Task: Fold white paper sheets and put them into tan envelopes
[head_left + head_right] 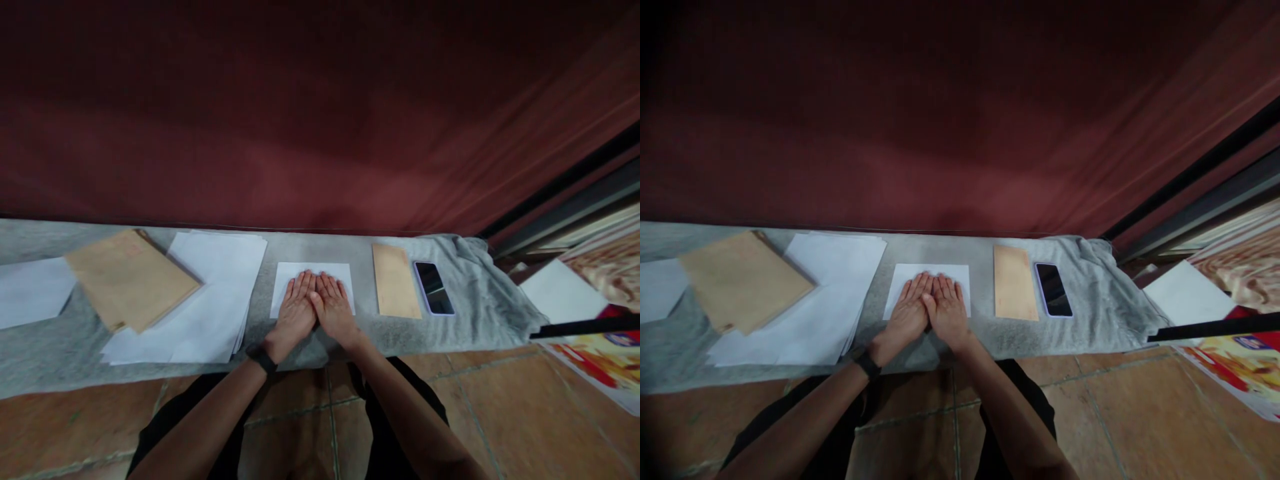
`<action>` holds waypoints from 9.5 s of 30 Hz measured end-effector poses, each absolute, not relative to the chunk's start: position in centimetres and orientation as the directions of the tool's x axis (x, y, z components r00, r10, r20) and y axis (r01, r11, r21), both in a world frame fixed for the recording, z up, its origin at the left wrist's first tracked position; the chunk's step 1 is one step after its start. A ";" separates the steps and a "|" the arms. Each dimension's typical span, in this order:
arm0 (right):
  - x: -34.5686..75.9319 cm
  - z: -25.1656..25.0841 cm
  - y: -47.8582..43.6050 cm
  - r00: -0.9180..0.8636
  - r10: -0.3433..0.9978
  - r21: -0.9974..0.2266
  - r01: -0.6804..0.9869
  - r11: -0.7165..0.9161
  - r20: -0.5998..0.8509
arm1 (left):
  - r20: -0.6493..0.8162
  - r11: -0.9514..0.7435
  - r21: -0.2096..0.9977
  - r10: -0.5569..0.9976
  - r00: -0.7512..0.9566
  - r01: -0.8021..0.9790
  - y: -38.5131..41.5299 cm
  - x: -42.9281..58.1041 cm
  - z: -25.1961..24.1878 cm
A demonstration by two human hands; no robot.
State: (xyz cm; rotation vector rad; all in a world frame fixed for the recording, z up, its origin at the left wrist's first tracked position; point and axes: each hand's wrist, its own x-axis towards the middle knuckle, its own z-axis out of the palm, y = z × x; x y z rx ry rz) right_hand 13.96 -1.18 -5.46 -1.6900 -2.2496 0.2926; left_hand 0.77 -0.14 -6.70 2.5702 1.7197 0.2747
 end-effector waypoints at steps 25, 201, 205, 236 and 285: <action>16.0 -6.7 0.6 0.037 0.972 -0.186 0.982 0.007 0.234 | 0.121 -0.037 0.169 0.993 0.017 0.985 2.1 -1.7 -5.9; 17.8 -6.0 -0.1 -0.051 0.978 -0.322 0.940 0.116 0.204 | 0.166 -0.275 0.255 0.957 0.238 0.927 0.5 -2.0 -5.2; 15.4 -5.3 0.4 -0.151 0.979 -0.363 0.912 0.192 0.139 | 0.109 -0.361 0.260 0.932 0.344 0.896 0.8 0.2 -5.2; 12.2 -5.7 3.0 -0.076 0.996 -0.313 0.946 0.089 0.052 | 0.041 -0.226 0.155 0.974 0.222 0.962 3.5 0.4 -5.4; 20.5 -6.8 -0.7 0.000 0.985 -0.197 0.980 0.035 0.175 | 0.144 -0.084 0.202 0.988 0.055 0.976 0.8 -3.9 -6.0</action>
